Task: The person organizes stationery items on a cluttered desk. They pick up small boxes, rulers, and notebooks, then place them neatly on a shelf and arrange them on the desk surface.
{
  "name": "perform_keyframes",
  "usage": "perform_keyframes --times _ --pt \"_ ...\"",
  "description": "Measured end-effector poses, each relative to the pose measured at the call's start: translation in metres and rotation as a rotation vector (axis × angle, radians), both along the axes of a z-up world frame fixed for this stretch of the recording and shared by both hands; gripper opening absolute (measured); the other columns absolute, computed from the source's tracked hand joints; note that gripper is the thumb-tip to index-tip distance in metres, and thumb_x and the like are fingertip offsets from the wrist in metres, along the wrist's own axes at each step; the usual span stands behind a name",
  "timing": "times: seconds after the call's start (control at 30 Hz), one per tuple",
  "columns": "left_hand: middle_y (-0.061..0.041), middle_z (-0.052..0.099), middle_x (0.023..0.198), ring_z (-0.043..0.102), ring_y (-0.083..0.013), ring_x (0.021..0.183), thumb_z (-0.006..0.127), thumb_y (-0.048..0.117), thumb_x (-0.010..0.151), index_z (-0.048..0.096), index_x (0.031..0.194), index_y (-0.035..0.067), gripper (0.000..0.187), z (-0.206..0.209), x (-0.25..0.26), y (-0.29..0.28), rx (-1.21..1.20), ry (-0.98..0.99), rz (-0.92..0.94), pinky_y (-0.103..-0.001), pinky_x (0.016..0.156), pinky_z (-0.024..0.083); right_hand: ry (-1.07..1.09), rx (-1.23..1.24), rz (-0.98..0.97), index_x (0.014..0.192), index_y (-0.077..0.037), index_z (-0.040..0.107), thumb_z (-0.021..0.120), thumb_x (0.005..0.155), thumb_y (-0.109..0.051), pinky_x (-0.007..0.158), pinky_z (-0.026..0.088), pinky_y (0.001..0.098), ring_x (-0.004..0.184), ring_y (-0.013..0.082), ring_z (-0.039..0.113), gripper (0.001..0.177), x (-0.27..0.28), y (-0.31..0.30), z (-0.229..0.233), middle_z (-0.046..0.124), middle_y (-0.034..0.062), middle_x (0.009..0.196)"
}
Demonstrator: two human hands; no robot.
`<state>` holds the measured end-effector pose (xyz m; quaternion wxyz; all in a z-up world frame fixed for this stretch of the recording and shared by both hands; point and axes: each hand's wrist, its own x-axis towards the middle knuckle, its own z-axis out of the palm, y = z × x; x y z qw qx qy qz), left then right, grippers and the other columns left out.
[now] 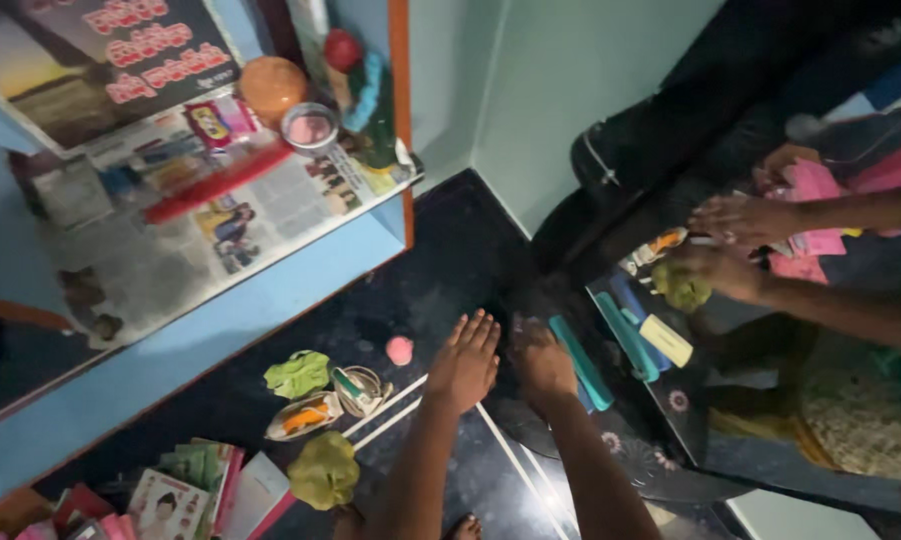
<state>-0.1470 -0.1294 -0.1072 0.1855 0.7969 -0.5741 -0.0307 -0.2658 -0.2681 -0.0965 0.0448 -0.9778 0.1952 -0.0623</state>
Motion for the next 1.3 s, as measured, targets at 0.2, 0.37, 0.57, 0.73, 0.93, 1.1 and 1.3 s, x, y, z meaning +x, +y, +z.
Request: perform_keyframes --times 0.2,0.37,0.57,0.73,0.93,1.1,1.3 --pt "-0.016 0.036 0.161 0.021 -0.0311 0.154 0.057 0.039 0.096 0.041 0.153 0.005 0.068 -0.006 -0.058 -0.023 0.222 0.156 -0.060 -0.049 0.125 0.010 0.089 0.223 -0.387 0.111 -0.014 0.071 0.057 0.090 -0.015 0.085 0.057 0.0519 0.100 0.0411 0.070 0.026 -0.076 -0.050 -0.051 0.072 0.0161 0.112" --pt "-0.013 0.031 0.165 0.017 -0.0305 0.156 0.061 0.046 0.094 0.036 0.156 0.014 0.074 -0.035 -0.093 -0.030 0.407 0.224 -0.079 -0.050 0.126 0.007 0.109 0.298 -0.432 0.109 -0.012 0.070 0.061 0.085 -0.016 0.087 0.055 0.0516 0.103 0.0411 0.069 0.027 -0.127 -0.078 -0.113 0.071 0.0195 0.108" --pt "-0.011 0.023 0.167 0.011 -0.0351 0.155 0.068 0.048 0.088 0.033 0.157 0.029 0.080 -0.079 -0.121 -0.042 0.511 0.235 -0.140 -0.055 0.123 0.002 0.176 0.274 -0.479 0.105 -0.012 0.069 0.062 0.082 -0.018 0.085 0.057 0.0504 0.103 0.0390 0.069 0.025 -0.155 -0.080 -0.168 0.071 0.0162 0.110" --pt "-0.009 0.029 0.166 0.017 -0.0352 0.156 0.072 0.046 0.084 0.039 0.157 0.028 0.082 -0.107 -0.147 -0.048 0.469 0.212 -0.209 -0.067 0.125 -0.001 0.339 0.260 -0.551 0.104 -0.011 0.071 0.062 0.092 -0.029 0.090 0.059 0.0469 0.106 0.0360 0.071 0.023 -0.152 -0.083 -0.172 0.073 0.0167 0.107" --pt "-0.012 0.024 0.167 0.017 -0.0419 0.153 0.074 0.032 0.081 0.045 0.154 0.028 0.079 -0.135 -0.155 -0.059 0.434 0.175 0.040 -0.062 0.120 0.008 0.488 0.364 -0.592 0.116 -0.016 0.068 0.071 0.088 -0.038 0.093 0.058 0.0454 0.112 0.0335 0.071 0.036 -0.131 -0.071 -0.119 0.071 0.0143 0.119" --pt "-0.011 0.021 0.169 0.018 -0.0341 0.155 0.075 0.042 0.085 0.032 0.160 0.025 0.088 -0.123 -0.142 -0.070 0.541 0.279 0.160 -0.057 0.124 0.013 0.377 0.378 -0.455 0.141 -0.026 0.052 0.080 0.074 -0.030 0.086 0.059 0.0493 0.113 0.0359 0.067 0.073 -0.119 -0.063 -0.081 0.060 0.0110 0.135" --pt "-0.011 0.015 0.172 0.016 -0.0327 0.156 0.073 0.046 0.088 0.019 0.165 0.027 0.097 -0.099 -0.138 -0.075 0.591 0.319 0.169 -0.052 0.123 0.016 0.358 0.266 -0.375 0.113 -0.015 0.065 0.072 0.084 -0.035 0.085 0.059 0.0496 0.107 0.0377 0.069 0.036 -0.119 -0.070 -0.099 0.065 0.0157 0.124"
